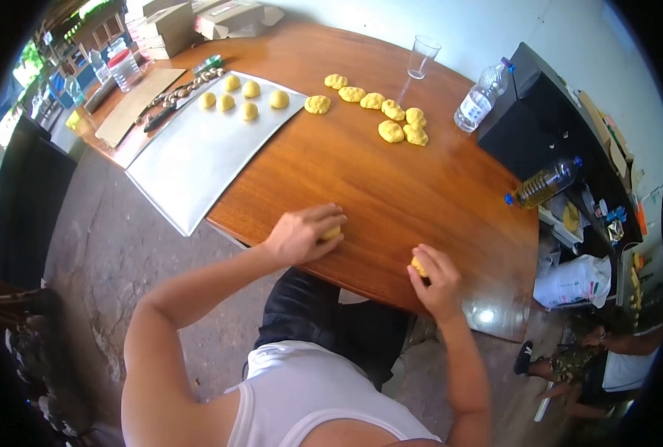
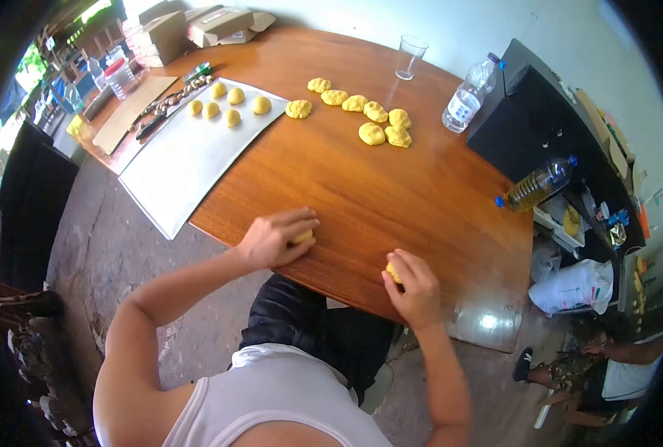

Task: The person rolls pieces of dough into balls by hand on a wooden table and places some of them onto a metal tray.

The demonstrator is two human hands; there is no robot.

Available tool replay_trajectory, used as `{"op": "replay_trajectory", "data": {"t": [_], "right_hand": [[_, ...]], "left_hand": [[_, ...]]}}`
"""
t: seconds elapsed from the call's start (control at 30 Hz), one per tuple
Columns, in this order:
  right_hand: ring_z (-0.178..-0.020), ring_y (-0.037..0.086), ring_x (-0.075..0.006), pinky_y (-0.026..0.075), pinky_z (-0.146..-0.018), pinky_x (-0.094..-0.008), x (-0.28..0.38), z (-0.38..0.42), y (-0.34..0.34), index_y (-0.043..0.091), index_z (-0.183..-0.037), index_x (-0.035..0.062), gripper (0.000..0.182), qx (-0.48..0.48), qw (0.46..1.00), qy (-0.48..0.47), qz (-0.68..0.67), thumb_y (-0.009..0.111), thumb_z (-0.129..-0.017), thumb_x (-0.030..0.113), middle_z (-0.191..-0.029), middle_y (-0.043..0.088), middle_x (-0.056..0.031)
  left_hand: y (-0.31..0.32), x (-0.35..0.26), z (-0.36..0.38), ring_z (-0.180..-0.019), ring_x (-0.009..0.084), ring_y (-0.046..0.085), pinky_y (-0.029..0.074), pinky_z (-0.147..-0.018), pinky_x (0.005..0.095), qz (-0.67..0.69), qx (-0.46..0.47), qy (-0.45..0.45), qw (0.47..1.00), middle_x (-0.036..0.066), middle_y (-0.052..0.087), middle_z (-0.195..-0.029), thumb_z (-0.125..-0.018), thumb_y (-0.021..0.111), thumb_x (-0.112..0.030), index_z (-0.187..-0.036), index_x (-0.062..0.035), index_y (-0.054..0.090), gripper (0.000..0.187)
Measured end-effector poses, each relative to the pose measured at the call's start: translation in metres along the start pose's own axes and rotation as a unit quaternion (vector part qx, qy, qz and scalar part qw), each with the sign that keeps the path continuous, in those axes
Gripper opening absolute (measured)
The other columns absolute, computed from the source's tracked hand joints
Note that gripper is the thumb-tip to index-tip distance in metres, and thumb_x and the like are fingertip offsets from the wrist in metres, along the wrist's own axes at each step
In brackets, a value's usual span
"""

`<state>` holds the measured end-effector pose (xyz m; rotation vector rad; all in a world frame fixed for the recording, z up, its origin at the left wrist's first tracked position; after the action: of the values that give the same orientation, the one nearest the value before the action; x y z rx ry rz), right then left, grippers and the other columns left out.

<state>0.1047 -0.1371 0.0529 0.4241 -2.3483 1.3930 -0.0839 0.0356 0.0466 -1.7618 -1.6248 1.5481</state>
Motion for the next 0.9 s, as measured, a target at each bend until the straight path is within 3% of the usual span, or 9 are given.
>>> {"op": "replay_trajectory", "data": {"t": [0.03, 0.1, 0.17, 0.3, 0.37, 0.53, 0.67, 0.83, 0.9], "right_hand": [[-0.122, 0.060, -0.0384, 0.049, -0.105, -0.0481, -0.009, -0.008, -0.001, 0.070, -0.113, 0.0019, 0.032, -0.002, 1.000, 0.003, -0.002, 0.073, -0.081, 0.008, -0.124, 0.066, -0.0185], [-0.107, 0.060, -0.0376, 0.050, -0.093, -0.0481, -0.022, -0.041, -0.005, 0.066, -0.097, 0.0050, 0.019, -0.042, 0.993, -0.005, 0.111, 0.074, -0.080, 0.009, -0.106, 0.064, -0.0154], [-0.097, 0.057, -0.0373, 0.047, -0.087, -0.0488, -0.029, -0.071, 0.009, 0.060, -0.088, 0.0059, 0.016, -0.070, 0.993, -0.004, 0.098, 0.074, -0.080, 0.009, -0.096, 0.058, -0.0146], [-0.098, 0.057, -0.0374, 0.047, -0.090, -0.0480, -0.002, -0.071, 0.026, 0.063, -0.092, 0.0056, 0.016, -0.052, 0.997, -0.034, 0.035, 0.073, -0.079, 0.009, -0.099, 0.058, -0.0154], [-0.096, 0.056, -0.0371, 0.048, -0.088, -0.0477, 0.030, -0.035, 0.018, 0.064, -0.094, 0.0046, 0.018, 0.007, 0.995, -0.102, 0.003, 0.072, -0.079, 0.009, -0.099, 0.057, -0.0155], [-0.094, 0.056, -0.0369, 0.049, -0.084, -0.0468, -0.009, -0.016, -0.019, 0.064, -0.095, 0.0040, 0.019, 0.003, 0.997, -0.064, 0.053, 0.073, -0.079, 0.009, -0.098, 0.056, -0.0156], [-0.094, 0.057, -0.0374, 0.049, -0.082, -0.0467, -0.037, -0.068, 0.005, 0.062, -0.090, 0.0047, 0.019, -0.055, 0.995, -0.037, 0.073, 0.075, -0.078, 0.012, -0.098, 0.058, -0.0156], [-0.100, 0.056, -0.0366, 0.048, -0.088, -0.0468, -0.001, -0.061, 0.019, 0.062, -0.095, 0.0062, 0.019, -0.067, 0.994, -0.021, 0.079, 0.073, -0.080, 0.012, -0.103, 0.058, -0.0143], [-0.103, 0.055, -0.0355, 0.047, -0.091, -0.0468, 0.018, -0.029, 0.017, 0.065, -0.097, 0.0060, 0.018, 0.002, 0.998, -0.052, 0.019, 0.072, -0.081, 0.012, -0.105, 0.058, -0.0126]], "left_hand": [[0.001, 0.007, -0.010, -0.126, 0.0355, 0.062, 0.052, -0.106, 0.0449, -0.001, 0.003, 0.001, 1.000, 0.017, 0.065, -0.133, -0.089, 0.071, -0.020, -0.117, -0.0043, 0.072, 0.032], [-0.001, 0.018, -0.047, -0.111, 0.0372, 0.063, 0.053, -0.097, 0.0467, -0.083, -0.051, -0.009, 0.995, 0.017, 0.066, -0.117, -0.086, 0.071, -0.017, -0.104, -0.0032, 0.069, 0.023], [0.022, 0.007, -0.076, -0.106, 0.0378, 0.061, 0.052, -0.094, 0.0474, -0.061, -0.042, 0.016, 0.997, 0.017, 0.064, -0.110, -0.085, 0.071, -0.016, -0.100, -0.0034, 0.067, 0.021], [0.040, -0.026, -0.058, -0.102, 0.0389, 0.057, 0.049, -0.093, 0.0479, -0.037, -0.008, 0.088, 0.995, 0.018, 0.059, -0.102, -0.085, 0.071, -0.018, -0.101, -0.0045, 0.064, 0.022], [0.024, -0.022, -0.024, -0.102, 0.0388, 0.058, 0.049, -0.092, 0.0480, -0.041, -0.017, 0.076, 0.996, 0.018, 0.059, -0.102, -0.086, 0.072, -0.020, -0.101, -0.0050, 0.064, 0.022], [-0.005, 0.016, -0.020, -0.100, 0.0387, 0.061, 0.052, -0.087, 0.0473, -0.067, 0.011, 0.008, 0.998, 0.018, 0.059, -0.101, -0.087, 0.072, -0.023, -0.102, -0.0057, 0.065, 0.024], [0.023, 0.013, -0.081, -0.098, 0.0381, 0.060, 0.051, -0.088, 0.0472, -0.049, -0.044, 0.053, 0.996, 0.017, 0.059, -0.096, -0.087, 0.069, -0.022, -0.095, -0.0068, 0.065, 0.018], [0.047, -0.041, -0.073, -0.097, 0.0389, 0.057, 0.050, -0.089, 0.0478, -0.052, -0.021, 0.146, 0.988, 0.018, 0.060, -0.103, -0.087, 0.068, -0.019, -0.100, -0.0046, 0.064, 0.019], [0.032, -0.034, -0.044, -0.098, 0.0394, 0.058, 0.051, -0.089, 0.0482, -0.060, -0.005, 0.110, 0.992, 0.017, 0.060, -0.105, -0.086, 0.070, -0.019, -0.101, -0.0060, 0.065, 0.020]]}}
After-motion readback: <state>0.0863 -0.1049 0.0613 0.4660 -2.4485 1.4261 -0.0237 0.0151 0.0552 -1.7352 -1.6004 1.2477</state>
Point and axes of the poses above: each hand's wrist, its own z-axis away from the middle knuckle, its own y-axis out of the palm, x = y × z, the point moved 10 cm from there along -z, towards the middle knuckle
